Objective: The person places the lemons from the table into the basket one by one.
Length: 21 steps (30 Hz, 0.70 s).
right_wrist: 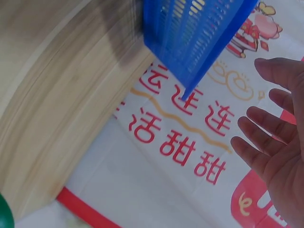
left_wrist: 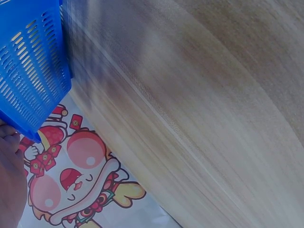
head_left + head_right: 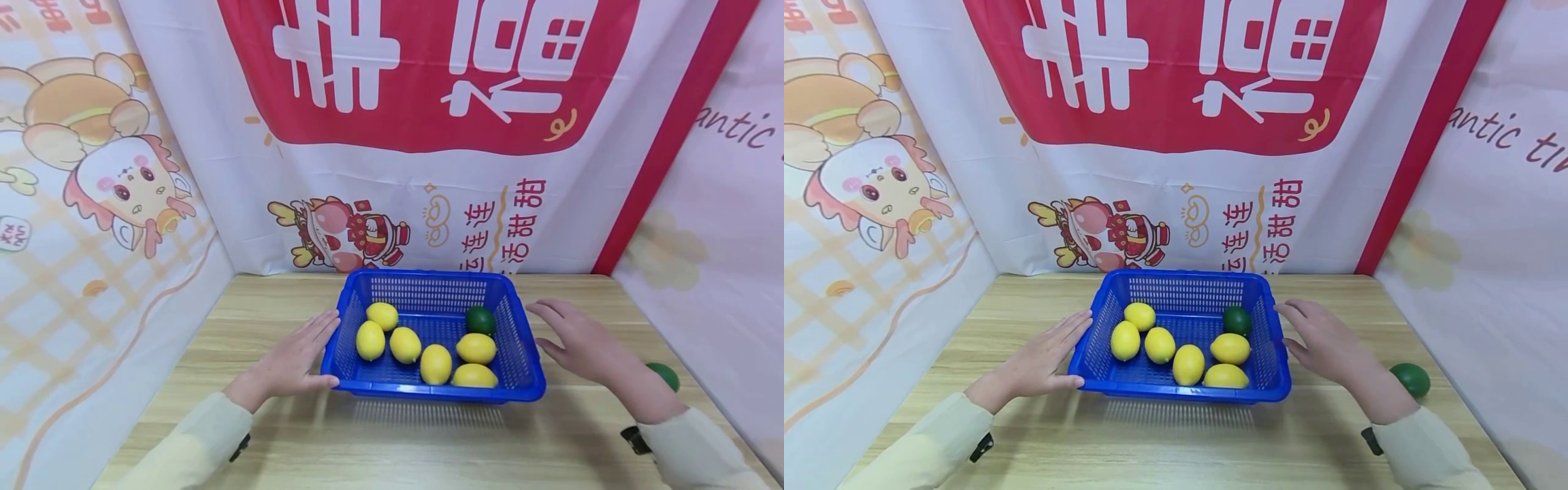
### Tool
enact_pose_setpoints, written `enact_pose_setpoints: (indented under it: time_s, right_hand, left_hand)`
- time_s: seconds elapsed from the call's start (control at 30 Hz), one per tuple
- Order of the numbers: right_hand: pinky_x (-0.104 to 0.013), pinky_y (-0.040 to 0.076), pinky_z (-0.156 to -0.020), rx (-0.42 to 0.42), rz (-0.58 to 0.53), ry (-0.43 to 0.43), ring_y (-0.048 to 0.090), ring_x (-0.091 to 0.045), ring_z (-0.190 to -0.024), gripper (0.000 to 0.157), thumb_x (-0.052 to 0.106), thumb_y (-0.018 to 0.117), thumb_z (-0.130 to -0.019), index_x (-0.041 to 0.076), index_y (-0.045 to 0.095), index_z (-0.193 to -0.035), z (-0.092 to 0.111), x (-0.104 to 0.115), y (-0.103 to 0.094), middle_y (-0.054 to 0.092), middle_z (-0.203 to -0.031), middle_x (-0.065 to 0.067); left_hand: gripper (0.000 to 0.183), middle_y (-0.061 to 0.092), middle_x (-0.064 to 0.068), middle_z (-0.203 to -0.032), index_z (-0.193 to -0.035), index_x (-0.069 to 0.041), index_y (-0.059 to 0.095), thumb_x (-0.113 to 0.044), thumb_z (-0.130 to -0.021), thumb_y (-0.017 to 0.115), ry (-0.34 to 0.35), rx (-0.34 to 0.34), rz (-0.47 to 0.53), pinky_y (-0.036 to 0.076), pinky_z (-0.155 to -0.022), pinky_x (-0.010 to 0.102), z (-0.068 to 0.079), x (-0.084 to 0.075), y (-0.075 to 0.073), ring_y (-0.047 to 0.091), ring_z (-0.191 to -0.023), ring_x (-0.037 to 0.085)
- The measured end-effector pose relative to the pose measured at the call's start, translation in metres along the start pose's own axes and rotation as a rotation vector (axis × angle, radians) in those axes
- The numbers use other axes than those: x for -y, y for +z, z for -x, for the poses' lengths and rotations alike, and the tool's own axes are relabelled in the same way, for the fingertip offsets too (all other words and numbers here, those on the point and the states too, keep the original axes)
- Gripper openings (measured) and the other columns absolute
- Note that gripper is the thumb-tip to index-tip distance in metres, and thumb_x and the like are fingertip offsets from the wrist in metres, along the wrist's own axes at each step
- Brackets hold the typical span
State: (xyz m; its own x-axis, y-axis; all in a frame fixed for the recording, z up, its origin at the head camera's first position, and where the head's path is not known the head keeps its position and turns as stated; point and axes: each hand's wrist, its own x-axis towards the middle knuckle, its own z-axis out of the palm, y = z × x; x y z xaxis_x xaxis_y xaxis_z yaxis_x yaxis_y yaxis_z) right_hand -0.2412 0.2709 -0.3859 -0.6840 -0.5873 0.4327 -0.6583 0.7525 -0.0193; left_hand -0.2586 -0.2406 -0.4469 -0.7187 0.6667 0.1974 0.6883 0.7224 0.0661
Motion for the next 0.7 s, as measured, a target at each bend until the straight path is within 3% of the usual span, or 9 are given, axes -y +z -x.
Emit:
enact_pose_setpoints:
  time_s: [0.27, 0.33, 0.43, 0.53, 0.7]
  right_hand:
    - [-0.054, 0.055, -0.077, -0.094, 0.016, -0.038, 0.061, -0.038, -0.1, 0.065, 0.002, 0.085, -0.066, -0.003, 0.057, -0.124, 0.012, -0.017, -0.007, 0.062, -0.112, -0.02]
    - [-0.056, 0.054, -0.077, -0.123, 0.01, -0.054, 0.06, -0.039, -0.099, 0.055, 0.012, 0.081, -0.077, -0.004, 0.056, -0.123, 0.017, -0.024, -0.006, 0.062, -0.111, -0.021]
    - [-0.057, 0.052, -0.076, -0.155, 0.008, -0.047, 0.06, -0.04, -0.097, 0.053, 0.041, 0.059, -0.095, -0.004, 0.056, -0.123, 0.024, -0.033, -0.006, 0.061, -0.11, -0.021]
    - [-0.057, 0.052, -0.074, -0.168, 0.024, -0.017, 0.061, -0.04, -0.095, 0.073, 0.059, 0.031, -0.096, -0.004, 0.056, -0.122, 0.033, -0.043, -0.006, 0.062, -0.109, -0.021]
    - [-0.057, 0.05, -0.076, -0.159, 0.048, 0.033, 0.059, -0.041, -0.095, 0.081, 0.065, 0.026, -0.093, -0.005, 0.056, -0.121, 0.048, -0.057, -0.008, 0.061, -0.108, -0.022]
  left_hand:
    - [0.1, 0.017, 0.017, -0.159, -0.153, 0.002, 0.021, -0.068, -0.087, 0.052, 0.003, -0.001, 0.001, 0.02, -0.115, 0.046, 0.0, 0.0, -0.002, 0.015, -0.146, 0.031]
    - [0.1, 0.017, 0.017, -0.159, -0.152, 0.002, 0.021, -0.068, -0.087, 0.052, 0.005, -0.002, -0.003, 0.02, -0.115, 0.046, 0.0, 0.0, -0.002, 0.015, -0.146, 0.032]
    - [0.101, 0.017, 0.017, -0.159, -0.152, 0.002, 0.021, -0.068, -0.087, 0.052, 0.005, 0.0, -0.005, 0.02, -0.115, 0.046, 0.0, 0.0, -0.002, 0.016, -0.146, 0.032]
    - [0.101, 0.017, 0.016, -0.159, -0.153, 0.002, 0.021, -0.068, -0.087, 0.053, 0.002, 0.002, -0.008, 0.02, -0.115, 0.046, 0.0, 0.0, -0.002, 0.016, -0.146, 0.032]
    - [0.101, 0.018, 0.016, -0.159, -0.153, 0.001, 0.021, -0.067, -0.086, 0.055, -0.005, 0.002, -0.004, 0.021, -0.115, 0.047, 0.0, -0.001, -0.001, 0.017, -0.145, 0.033]
